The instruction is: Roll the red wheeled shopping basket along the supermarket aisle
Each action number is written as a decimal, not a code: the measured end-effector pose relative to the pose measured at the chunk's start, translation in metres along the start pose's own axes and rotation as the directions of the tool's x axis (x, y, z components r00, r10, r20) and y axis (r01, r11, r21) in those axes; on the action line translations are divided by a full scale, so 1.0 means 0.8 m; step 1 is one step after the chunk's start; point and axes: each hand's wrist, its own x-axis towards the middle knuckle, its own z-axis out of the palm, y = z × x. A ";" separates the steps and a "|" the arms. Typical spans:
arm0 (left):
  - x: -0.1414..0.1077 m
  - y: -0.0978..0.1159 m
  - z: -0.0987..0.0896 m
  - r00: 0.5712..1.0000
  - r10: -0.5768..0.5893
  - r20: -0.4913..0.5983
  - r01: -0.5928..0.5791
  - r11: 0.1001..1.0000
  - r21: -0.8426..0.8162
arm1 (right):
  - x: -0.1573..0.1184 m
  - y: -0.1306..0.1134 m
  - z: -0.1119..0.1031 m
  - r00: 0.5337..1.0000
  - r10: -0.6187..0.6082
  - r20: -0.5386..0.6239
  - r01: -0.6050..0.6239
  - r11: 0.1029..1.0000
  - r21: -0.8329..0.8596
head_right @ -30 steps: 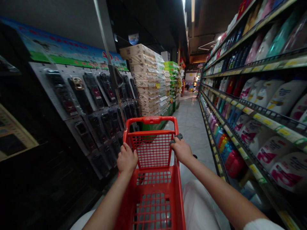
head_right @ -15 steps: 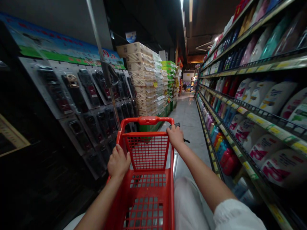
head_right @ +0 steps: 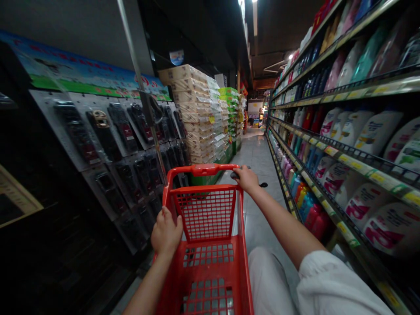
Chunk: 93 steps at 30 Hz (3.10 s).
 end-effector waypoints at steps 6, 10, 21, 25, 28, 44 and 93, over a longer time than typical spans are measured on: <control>-0.003 0.000 0.002 1.000 0.002 0.003 -0.002 1.000 0.003 | 0.069 -0.012 -0.011 0.975 0.076 -0.209 -0.055 0.993 0.108; -0.004 -0.002 0.002 1.000 -0.001 0.012 0.001 1.000 -0.003 | 0.086 -0.014 0.012 0.994 0.109 0.023 -0.111 0.988 0.104; -0.002 -0.007 0.006 0.998 -0.043 0.052 0.049 0.992 -0.113 | 0.135 -0.107 0.035 0.989 -0.100 0.106 0.092 0.993 0.070; -0.002 -0.007 0.006 0.998 -0.055 0.041 0.059 0.993 -0.106 | 0.145 -0.147 0.040 0.987 -0.118 0.113 0.114 0.993 0.035; -0.001 -0.005 0.005 0.997 -0.050 0.055 0.055 0.995 -0.089 | 0.142 -0.175 0.043 0.982 -0.153 0.109 0.150 0.988 0.035; 0.001 -0.009 0.005 0.998 -0.037 0.059 0.043 0.993 -0.106 | 0.115 -0.095 0.018 0.955 -0.245 0.165 0.242 0.970 0.034; -0.007 -0.002 0.015 1.000 0.006 0.027 -0.004 0.999 -0.038 | -0.011 -0.280 0.082 0.903 -0.421 0.081 0.427 0.902 -0.071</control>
